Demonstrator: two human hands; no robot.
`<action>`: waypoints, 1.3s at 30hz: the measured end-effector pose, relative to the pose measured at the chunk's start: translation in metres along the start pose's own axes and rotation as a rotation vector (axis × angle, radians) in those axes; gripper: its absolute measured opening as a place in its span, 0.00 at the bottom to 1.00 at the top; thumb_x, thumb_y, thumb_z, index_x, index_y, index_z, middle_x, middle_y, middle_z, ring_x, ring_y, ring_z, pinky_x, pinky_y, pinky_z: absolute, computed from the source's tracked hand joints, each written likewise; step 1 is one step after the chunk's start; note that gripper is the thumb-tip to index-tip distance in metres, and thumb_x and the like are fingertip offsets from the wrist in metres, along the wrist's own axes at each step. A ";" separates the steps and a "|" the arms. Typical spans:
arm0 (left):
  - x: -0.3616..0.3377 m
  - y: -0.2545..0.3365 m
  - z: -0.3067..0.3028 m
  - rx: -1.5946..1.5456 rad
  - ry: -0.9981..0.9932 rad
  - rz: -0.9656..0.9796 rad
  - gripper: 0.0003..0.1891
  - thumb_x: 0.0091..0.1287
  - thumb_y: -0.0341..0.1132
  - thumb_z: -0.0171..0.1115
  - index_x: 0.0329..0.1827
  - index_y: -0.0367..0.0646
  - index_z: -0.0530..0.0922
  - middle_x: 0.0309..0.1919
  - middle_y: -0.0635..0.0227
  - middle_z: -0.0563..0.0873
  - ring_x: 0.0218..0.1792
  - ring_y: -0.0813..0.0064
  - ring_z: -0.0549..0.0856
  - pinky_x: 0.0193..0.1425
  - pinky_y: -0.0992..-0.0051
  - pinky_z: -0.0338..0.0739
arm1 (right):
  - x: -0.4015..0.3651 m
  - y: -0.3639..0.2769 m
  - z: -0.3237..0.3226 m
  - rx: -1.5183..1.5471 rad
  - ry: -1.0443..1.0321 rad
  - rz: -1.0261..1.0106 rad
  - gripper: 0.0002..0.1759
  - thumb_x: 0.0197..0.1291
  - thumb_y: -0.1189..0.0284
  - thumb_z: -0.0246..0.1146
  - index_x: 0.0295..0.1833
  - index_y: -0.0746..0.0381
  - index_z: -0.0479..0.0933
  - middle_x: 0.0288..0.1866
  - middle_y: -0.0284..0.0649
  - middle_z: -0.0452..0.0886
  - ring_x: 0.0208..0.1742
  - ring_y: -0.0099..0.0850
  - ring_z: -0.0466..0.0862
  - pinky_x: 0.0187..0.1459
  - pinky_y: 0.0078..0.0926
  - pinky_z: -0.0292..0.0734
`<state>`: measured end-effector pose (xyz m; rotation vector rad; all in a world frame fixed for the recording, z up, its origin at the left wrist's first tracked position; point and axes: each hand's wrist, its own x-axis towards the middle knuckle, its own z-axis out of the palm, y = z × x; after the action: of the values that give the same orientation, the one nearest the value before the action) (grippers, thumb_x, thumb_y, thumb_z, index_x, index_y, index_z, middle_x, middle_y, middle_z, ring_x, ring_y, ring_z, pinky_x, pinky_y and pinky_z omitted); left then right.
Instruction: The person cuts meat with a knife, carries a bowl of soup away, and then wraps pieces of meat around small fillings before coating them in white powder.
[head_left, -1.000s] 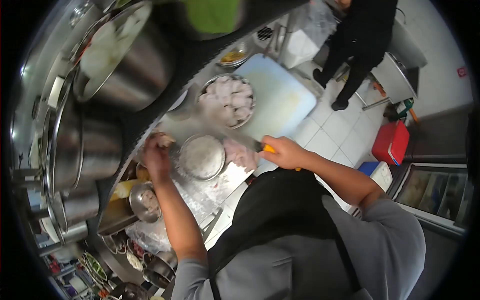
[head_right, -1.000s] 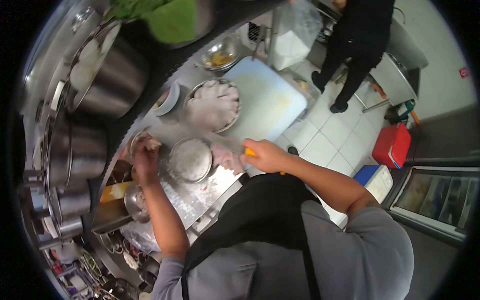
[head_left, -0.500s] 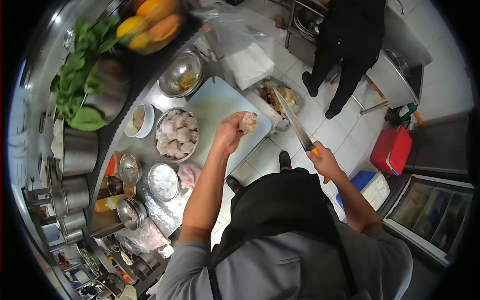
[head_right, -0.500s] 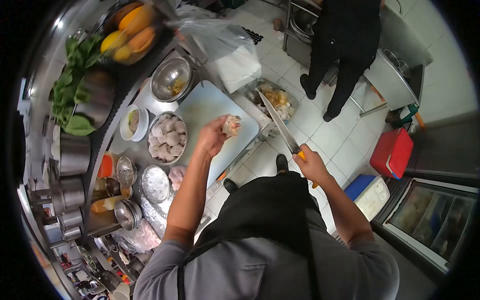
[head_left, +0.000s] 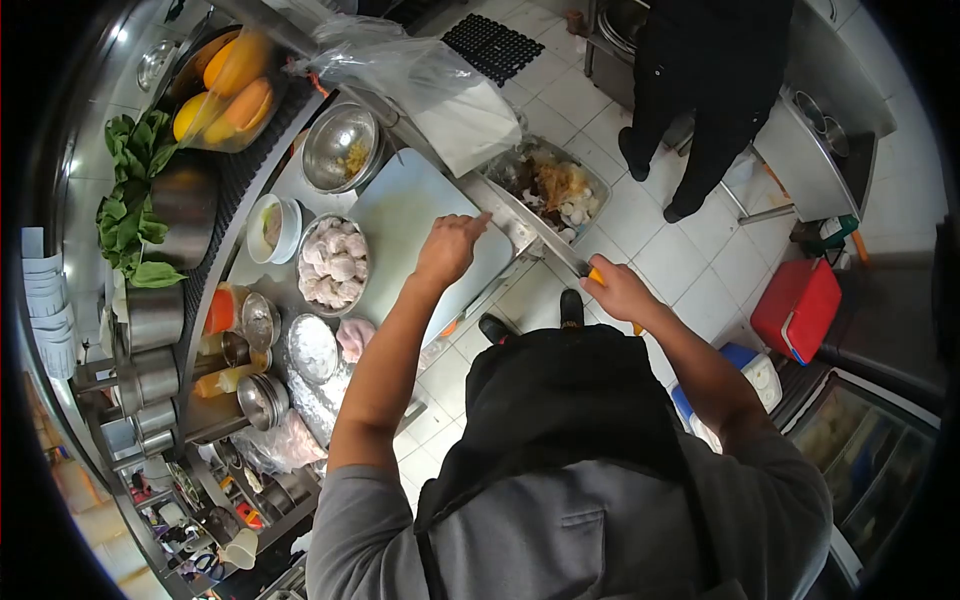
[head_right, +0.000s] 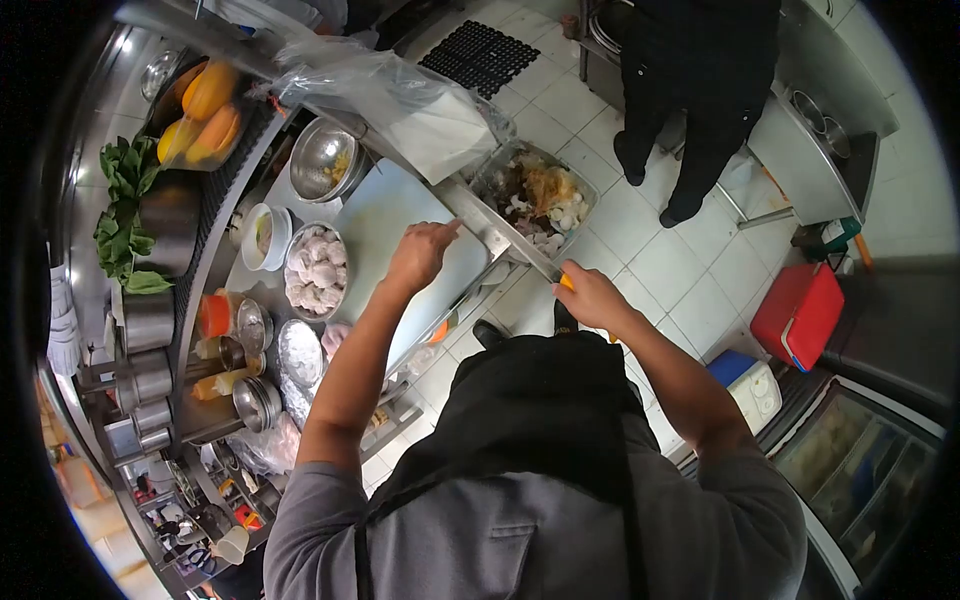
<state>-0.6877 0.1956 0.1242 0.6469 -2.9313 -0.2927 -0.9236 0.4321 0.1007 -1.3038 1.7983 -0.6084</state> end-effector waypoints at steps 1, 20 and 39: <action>0.001 -0.002 0.007 -0.200 0.023 -0.154 0.13 0.69 0.29 0.58 0.54 0.38 0.78 0.39 0.58 0.87 0.37 0.60 0.86 0.41 0.63 0.81 | 0.002 0.001 -0.001 0.002 -0.003 -0.008 0.19 0.66 0.60 0.60 0.45 0.66 0.68 0.34 0.59 0.81 0.40 0.61 0.81 0.41 0.54 0.73; 0.004 0.020 0.080 -1.800 0.519 -1.542 0.08 0.71 0.30 0.52 0.45 0.35 0.78 0.36 0.60 0.84 0.34 0.64 0.86 0.34 0.65 0.85 | 0.019 -0.029 -0.002 -0.297 -0.074 -0.084 0.14 0.67 0.68 0.56 0.48 0.69 0.69 0.34 0.58 0.83 0.39 0.58 0.84 0.44 0.56 0.78; -0.002 0.021 0.088 -1.744 0.492 -1.502 0.12 0.70 0.29 0.53 0.52 0.33 0.77 0.42 0.57 0.84 0.40 0.61 0.86 0.43 0.63 0.84 | 0.039 -0.056 0.002 -0.375 -0.211 0.012 0.12 0.66 0.75 0.49 0.50 0.70 0.70 0.39 0.61 0.84 0.45 0.58 0.84 0.48 0.55 0.78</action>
<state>-0.7091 0.2291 0.0427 1.6703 -0.4459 -1.8481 -0.8962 0.3764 0.1298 -1.5394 1.7944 -0.1187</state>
